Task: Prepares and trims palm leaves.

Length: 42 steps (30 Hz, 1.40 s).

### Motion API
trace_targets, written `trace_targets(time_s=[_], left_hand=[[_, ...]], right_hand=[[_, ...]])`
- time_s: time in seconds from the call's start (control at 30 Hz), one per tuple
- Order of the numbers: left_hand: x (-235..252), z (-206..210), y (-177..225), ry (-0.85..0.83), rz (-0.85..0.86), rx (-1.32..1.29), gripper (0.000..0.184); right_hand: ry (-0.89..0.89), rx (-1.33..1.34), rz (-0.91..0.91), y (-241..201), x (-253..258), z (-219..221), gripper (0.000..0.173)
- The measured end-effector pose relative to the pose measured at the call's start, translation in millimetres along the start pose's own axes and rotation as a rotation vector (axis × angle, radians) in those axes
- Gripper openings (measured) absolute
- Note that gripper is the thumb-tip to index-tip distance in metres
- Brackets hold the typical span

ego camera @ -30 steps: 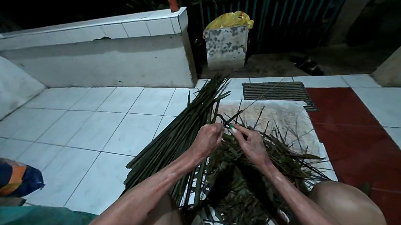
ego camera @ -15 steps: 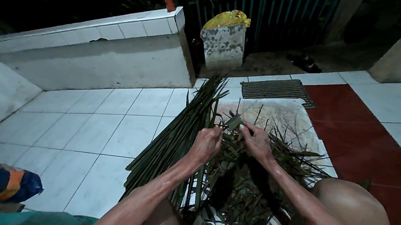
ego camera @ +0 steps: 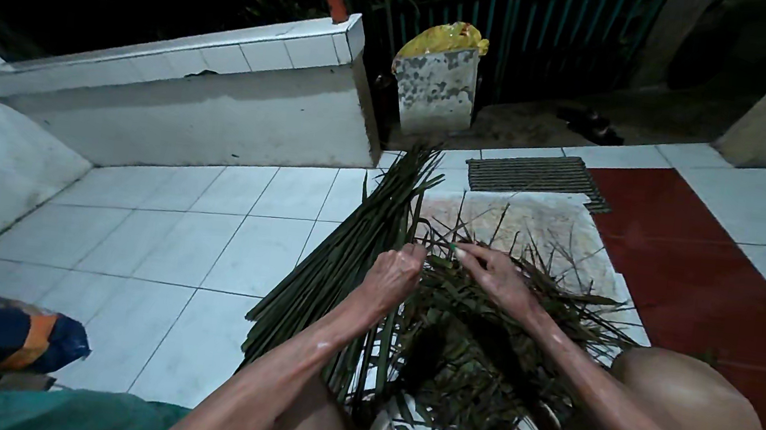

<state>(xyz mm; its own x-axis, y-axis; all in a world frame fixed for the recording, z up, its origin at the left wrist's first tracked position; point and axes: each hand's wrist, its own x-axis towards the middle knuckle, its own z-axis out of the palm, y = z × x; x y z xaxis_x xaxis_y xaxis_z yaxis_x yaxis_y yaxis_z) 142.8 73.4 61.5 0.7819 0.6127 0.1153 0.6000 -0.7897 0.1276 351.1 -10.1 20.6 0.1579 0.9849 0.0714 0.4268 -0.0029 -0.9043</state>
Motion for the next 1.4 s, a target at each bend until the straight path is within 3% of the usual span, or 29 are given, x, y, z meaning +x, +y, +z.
trace_targets(time_s=[0.4,0.73,0.9,1.1,1.4], left_hand=[[-6,5,10,-0.032,0.101,0.193,0.027],[-9,-1,9,-0.099,0.087,0.132,0.032],[-6,-5,-1,-0.046,-0.023,-0.032,0.030],[-3,3,-9,0.167,0.078,-0.193,0.027],[-4,1,-9,0.205,0.064,-0.303,0.028]], right_hand=[[-0.004,-0.242,0.186,-12,-2,2,0.041],[0.244,-0.284,0.346,30,11,-19,0.037],[0.324,-0.157,0.171,27,4,-18,0.038],[0.107,-0.033,-0.062,13,-6,11,0.043],[0.152,-0.073,-0.031,15,3,15,0.042]])
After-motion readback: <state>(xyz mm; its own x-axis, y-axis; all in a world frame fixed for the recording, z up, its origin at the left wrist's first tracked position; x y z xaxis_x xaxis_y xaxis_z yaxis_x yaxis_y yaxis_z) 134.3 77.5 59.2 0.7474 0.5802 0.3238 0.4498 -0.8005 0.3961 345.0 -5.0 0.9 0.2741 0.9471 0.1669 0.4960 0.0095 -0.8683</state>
